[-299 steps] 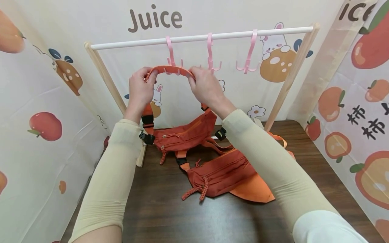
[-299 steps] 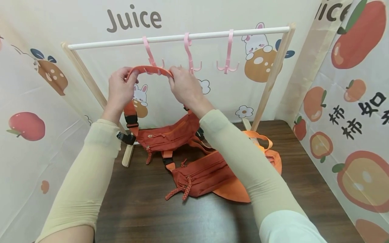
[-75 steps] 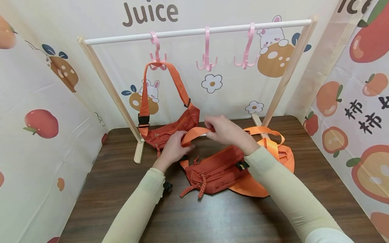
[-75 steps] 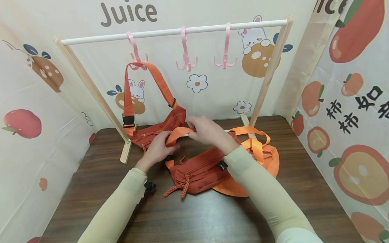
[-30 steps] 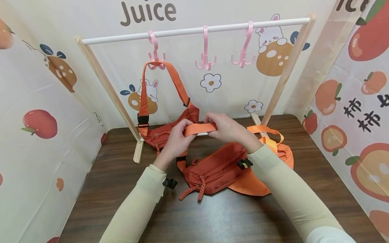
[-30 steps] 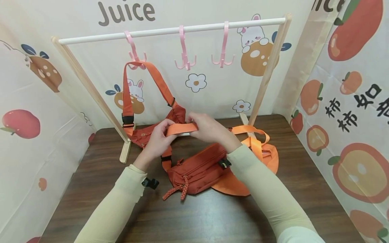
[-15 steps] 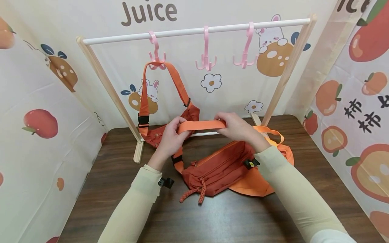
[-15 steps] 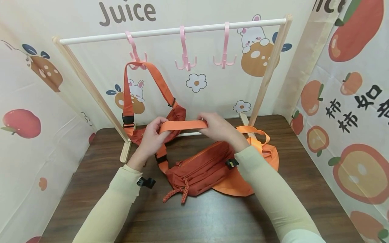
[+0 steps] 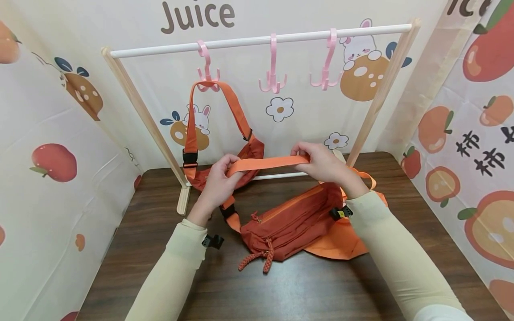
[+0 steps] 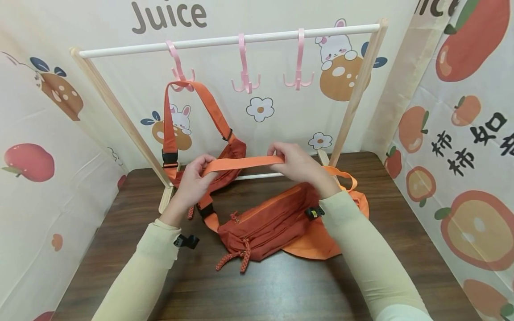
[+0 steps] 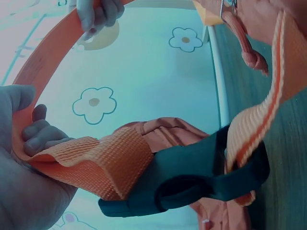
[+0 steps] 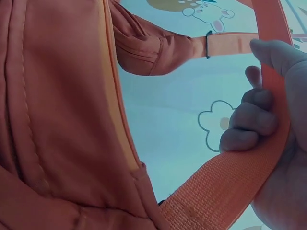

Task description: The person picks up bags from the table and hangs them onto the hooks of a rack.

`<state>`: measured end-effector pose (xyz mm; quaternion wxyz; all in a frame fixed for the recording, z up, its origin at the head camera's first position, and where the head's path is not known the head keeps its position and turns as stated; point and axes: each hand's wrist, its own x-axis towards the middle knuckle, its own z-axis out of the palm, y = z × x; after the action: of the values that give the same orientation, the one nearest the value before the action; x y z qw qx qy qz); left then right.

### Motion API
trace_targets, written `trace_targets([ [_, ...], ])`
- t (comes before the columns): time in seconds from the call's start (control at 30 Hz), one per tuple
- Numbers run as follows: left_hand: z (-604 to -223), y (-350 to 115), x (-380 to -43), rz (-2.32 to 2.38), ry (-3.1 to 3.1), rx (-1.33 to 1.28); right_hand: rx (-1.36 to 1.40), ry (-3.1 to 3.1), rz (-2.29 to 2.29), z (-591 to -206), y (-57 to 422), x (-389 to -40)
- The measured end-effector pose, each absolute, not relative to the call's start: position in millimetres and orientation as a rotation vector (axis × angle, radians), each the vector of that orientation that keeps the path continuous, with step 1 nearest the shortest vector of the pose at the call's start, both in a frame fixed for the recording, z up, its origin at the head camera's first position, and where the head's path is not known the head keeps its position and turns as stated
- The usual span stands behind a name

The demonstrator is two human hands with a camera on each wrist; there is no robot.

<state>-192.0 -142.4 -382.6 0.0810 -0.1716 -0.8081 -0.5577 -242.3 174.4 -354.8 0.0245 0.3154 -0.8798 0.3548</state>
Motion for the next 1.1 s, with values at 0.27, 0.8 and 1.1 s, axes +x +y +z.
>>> trace_targets([
  [0.27,-374,-147,-189,-1.623,-2.418,-0.539,1.096,-2.603,1.200,-346,180,-240],
  [0.8,-349,-147,-180,-1.432,-2.387,-0.640,1.115,-2.360,1.266,-325,174,-231],
  [1.1,-331,-144,-177,-1.330,-2.321,-0.641,1.103,-2.301,1.186,-312,171,-228],
])
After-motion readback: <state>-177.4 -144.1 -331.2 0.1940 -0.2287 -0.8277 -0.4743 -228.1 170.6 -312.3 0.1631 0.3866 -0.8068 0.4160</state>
